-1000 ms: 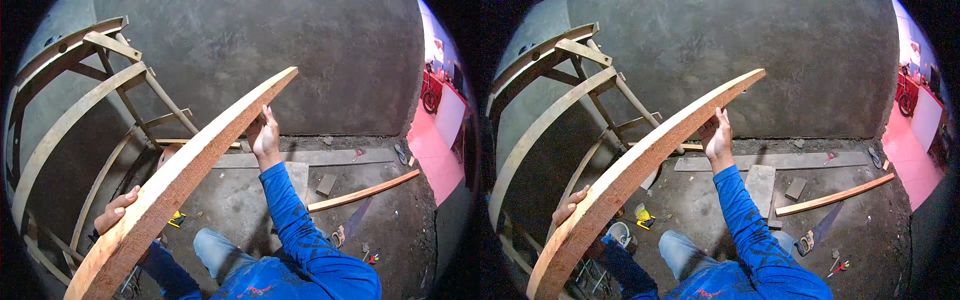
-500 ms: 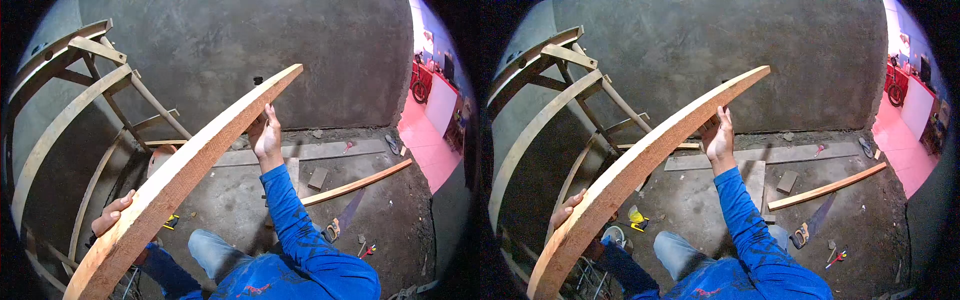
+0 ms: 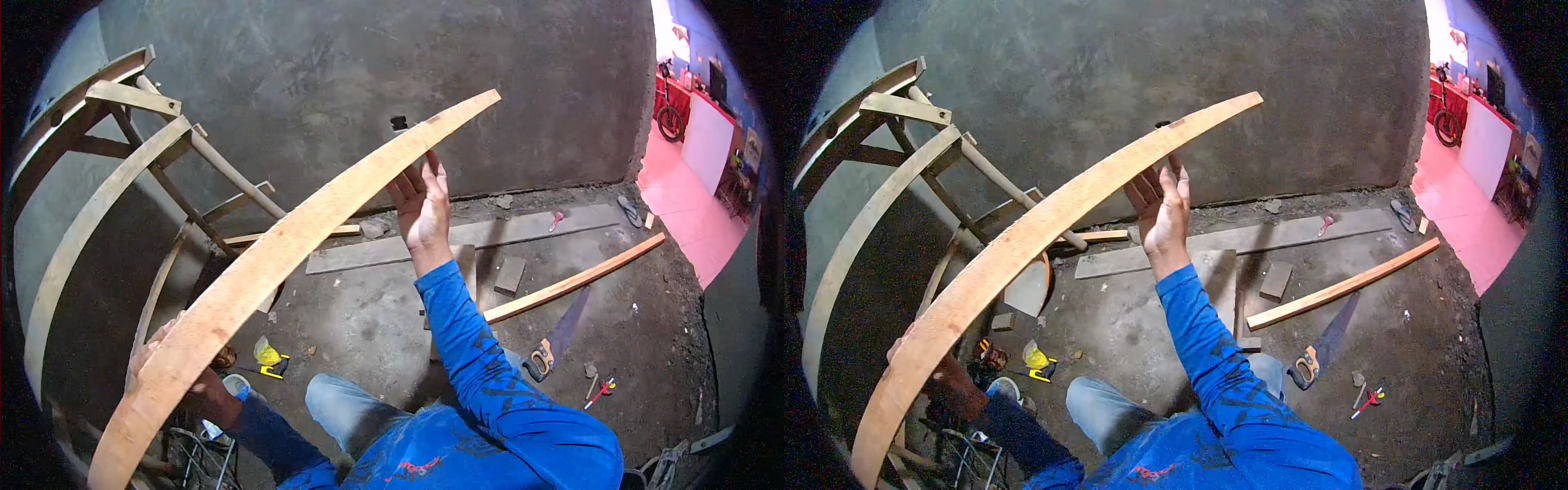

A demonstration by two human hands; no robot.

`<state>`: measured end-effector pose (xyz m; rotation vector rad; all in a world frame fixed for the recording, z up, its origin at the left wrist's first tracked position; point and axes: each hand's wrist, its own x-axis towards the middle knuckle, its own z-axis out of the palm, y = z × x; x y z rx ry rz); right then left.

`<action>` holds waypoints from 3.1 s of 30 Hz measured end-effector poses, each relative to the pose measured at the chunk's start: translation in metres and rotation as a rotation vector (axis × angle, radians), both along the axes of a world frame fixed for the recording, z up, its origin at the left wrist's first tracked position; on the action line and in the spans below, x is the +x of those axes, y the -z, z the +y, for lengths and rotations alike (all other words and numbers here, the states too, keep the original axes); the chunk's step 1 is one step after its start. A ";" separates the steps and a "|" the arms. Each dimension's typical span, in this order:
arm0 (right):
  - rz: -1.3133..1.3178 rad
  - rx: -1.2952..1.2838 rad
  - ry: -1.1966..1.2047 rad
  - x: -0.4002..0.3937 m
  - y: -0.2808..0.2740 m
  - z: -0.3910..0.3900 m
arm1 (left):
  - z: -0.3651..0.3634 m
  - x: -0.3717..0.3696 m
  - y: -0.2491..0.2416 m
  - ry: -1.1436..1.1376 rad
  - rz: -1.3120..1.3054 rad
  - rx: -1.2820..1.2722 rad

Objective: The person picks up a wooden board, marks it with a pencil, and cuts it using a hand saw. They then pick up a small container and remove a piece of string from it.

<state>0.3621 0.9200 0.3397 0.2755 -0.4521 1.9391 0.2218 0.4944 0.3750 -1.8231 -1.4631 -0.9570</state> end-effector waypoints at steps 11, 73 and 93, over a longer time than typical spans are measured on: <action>-0.395 -0.149 -0.087 0.055 0.117 0.024 | 0.058 0.028 0.085 -0.063 -1.241 0.877; -1.547 -0.005 0.132 0.097 0.266 0.080 | 0.332 0.047 0.329 -0.302 -1.027 -0.260; -2.708 0.467 0.241 0.330 0.501 -0.001 | 0.424 0.084 0.307 0.157 -0.613 -0.562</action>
